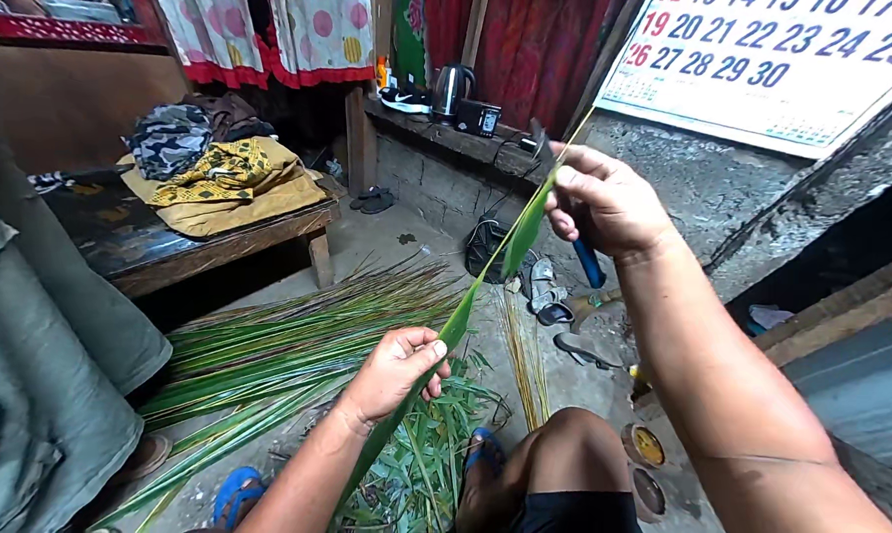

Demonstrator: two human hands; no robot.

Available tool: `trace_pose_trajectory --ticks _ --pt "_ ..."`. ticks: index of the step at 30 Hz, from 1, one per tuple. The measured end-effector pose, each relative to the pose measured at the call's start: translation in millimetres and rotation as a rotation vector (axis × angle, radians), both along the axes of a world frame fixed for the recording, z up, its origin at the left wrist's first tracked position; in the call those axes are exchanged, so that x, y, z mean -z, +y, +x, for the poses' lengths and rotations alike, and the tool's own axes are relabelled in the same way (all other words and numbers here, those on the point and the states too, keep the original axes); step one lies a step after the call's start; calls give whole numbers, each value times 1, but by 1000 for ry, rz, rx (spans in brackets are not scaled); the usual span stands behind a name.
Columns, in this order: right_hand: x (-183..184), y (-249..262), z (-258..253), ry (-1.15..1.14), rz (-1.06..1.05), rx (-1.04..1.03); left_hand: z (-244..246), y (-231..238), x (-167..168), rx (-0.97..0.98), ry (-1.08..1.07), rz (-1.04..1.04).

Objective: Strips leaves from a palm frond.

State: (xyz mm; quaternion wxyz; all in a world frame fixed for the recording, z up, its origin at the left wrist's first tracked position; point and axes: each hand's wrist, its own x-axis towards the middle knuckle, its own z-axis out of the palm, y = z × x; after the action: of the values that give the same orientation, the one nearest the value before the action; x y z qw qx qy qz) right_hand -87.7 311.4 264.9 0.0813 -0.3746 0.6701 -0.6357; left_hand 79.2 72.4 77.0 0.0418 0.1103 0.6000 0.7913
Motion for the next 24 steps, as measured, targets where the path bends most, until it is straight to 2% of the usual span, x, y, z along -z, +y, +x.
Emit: trace_pose_trajectory --ticks 3,7,9,11,13,16,19,24 --pt "6 -11 8 -92 69 -73 -2 1 -2 2 -2 -18" --pt "-1 -14 -6 -109 -10 158 -3 2 4 -25 1 -70" --pt "9 -12 4 -96 57 165 -3 1 4 -64 7 -73" --pt "41 -11 28 -113 197 56 -3 -1 1 -86 13 -46" --pt "84 -11 42 -128 304 -201 -4 -3 -4 -88 10 -11" --pt "128 -15 51 -167 231 -472 -3 -3 -4 -43 18 6" --pt "128 -16 45 -159 167 -453 -1 -2 -1 2 14 54" --pt "99 -12 23 -72 215 -364 0 -2 -1 20 0 88"
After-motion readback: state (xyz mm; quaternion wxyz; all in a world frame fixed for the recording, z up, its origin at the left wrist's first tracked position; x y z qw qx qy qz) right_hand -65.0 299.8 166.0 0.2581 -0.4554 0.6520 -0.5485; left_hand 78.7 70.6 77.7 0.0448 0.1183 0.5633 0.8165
